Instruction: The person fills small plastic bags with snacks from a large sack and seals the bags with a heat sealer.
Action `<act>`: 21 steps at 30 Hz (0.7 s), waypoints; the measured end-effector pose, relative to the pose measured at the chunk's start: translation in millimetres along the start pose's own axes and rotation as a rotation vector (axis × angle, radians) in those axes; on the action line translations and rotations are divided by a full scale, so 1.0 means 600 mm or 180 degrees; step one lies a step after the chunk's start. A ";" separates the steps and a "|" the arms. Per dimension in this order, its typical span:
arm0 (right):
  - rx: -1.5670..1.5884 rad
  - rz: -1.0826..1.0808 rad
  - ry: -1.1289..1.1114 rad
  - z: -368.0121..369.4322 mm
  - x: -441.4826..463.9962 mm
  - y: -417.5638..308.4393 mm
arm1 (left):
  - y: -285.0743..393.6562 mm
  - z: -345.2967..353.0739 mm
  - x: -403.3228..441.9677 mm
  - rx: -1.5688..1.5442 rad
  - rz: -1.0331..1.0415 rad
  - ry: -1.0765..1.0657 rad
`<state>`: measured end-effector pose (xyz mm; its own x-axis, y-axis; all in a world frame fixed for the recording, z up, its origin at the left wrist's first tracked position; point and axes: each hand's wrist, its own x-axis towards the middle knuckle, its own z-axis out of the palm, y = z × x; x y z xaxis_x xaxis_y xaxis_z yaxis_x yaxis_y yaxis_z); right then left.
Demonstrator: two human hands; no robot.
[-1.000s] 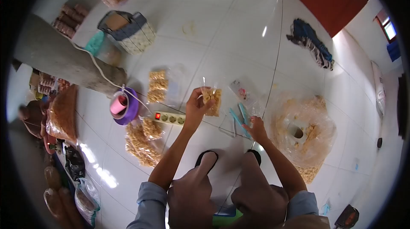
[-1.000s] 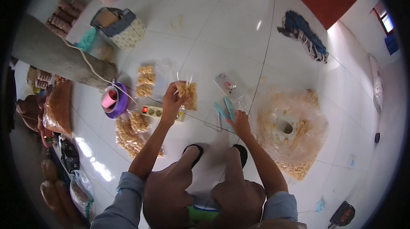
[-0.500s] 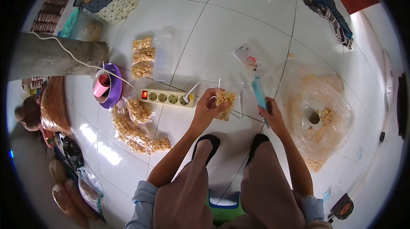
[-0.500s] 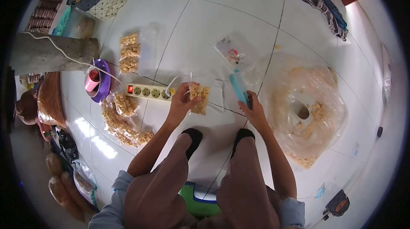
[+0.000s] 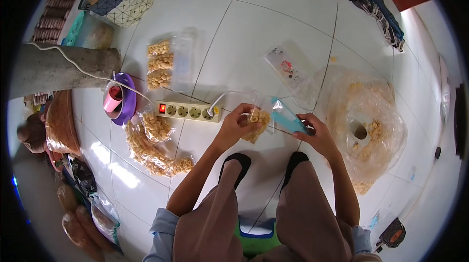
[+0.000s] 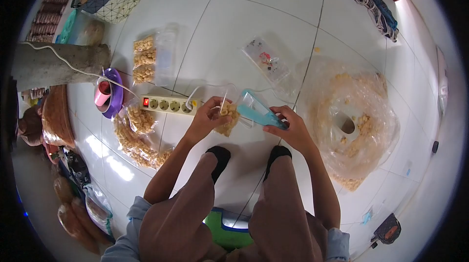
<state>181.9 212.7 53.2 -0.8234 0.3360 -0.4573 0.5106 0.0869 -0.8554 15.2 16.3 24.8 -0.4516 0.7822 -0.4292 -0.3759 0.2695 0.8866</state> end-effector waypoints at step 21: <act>-0.0096 -0.0292 0.0129 0.024 0.018 -0.016 | -0.018 0.009 -0.003 0.0280 0.0087 -0.0308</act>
<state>164.9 201.9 52.9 -0.8566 0.3630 -0.3667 0.4412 0.1470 -0.8853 24.3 15.2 17.0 -0.3789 0.8393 -0.3899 -0.2902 0.2924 0.9112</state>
